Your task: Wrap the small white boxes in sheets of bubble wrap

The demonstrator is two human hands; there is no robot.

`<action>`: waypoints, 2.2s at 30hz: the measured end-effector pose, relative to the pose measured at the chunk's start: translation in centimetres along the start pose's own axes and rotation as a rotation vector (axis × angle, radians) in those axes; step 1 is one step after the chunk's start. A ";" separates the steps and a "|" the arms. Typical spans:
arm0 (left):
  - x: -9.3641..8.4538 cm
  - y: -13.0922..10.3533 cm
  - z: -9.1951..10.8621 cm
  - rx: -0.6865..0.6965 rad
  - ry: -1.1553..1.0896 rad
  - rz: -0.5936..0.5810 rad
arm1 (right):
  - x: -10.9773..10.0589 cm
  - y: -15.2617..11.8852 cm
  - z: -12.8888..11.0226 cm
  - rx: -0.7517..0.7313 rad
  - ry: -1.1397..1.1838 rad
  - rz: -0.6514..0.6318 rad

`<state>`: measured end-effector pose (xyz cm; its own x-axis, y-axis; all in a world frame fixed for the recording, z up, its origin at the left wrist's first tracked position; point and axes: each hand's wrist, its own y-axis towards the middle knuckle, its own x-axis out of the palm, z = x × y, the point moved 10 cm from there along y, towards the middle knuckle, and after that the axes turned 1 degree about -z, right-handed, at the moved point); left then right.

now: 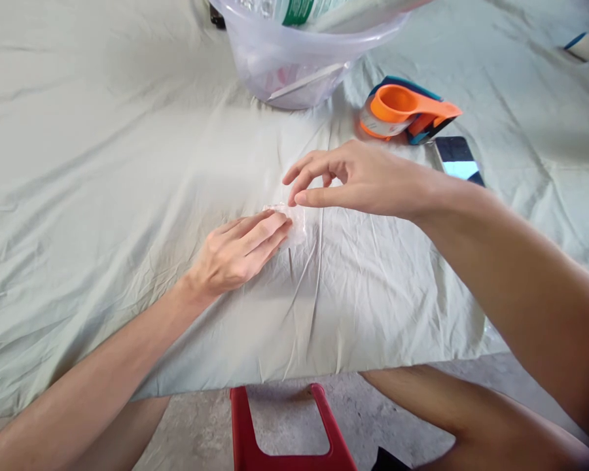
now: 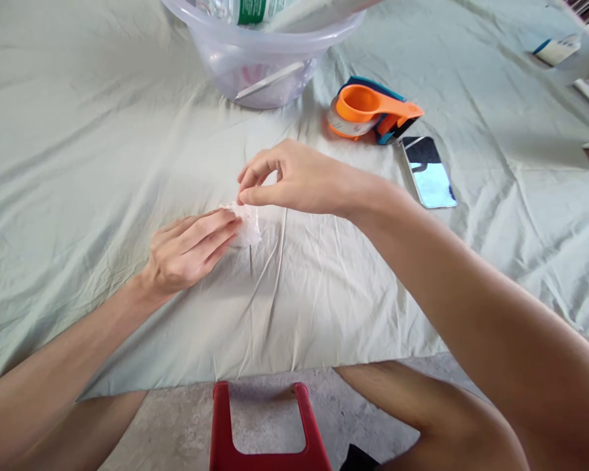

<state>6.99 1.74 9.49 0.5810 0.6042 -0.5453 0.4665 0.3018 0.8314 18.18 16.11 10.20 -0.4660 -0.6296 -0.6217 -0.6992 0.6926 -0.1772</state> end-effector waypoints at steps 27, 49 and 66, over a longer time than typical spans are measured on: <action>1.0 -1.3 -0.5 -0.090 -0.010 -0.056 | 0.6 3.9 1.2 -0.033 0.050 0.200; 1.1 -1.7 -0.8 -0.157 0.012 -0.032 | 1.3 2.5 -1.4 -0.088 -0.099 -0.033; 1.0 -1.7 -1.7 -0.270 0.007 -0.005 | 3.7 -1.8 -0.9 -0.037 -0.175 0.224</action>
<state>5.63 3.11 7.68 0.5741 0.6071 -0.5495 0.2738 0.4901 0.8276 17.27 12.19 8.88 -0.5124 -0.3899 -0.7651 -0.6103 0.7921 0.0050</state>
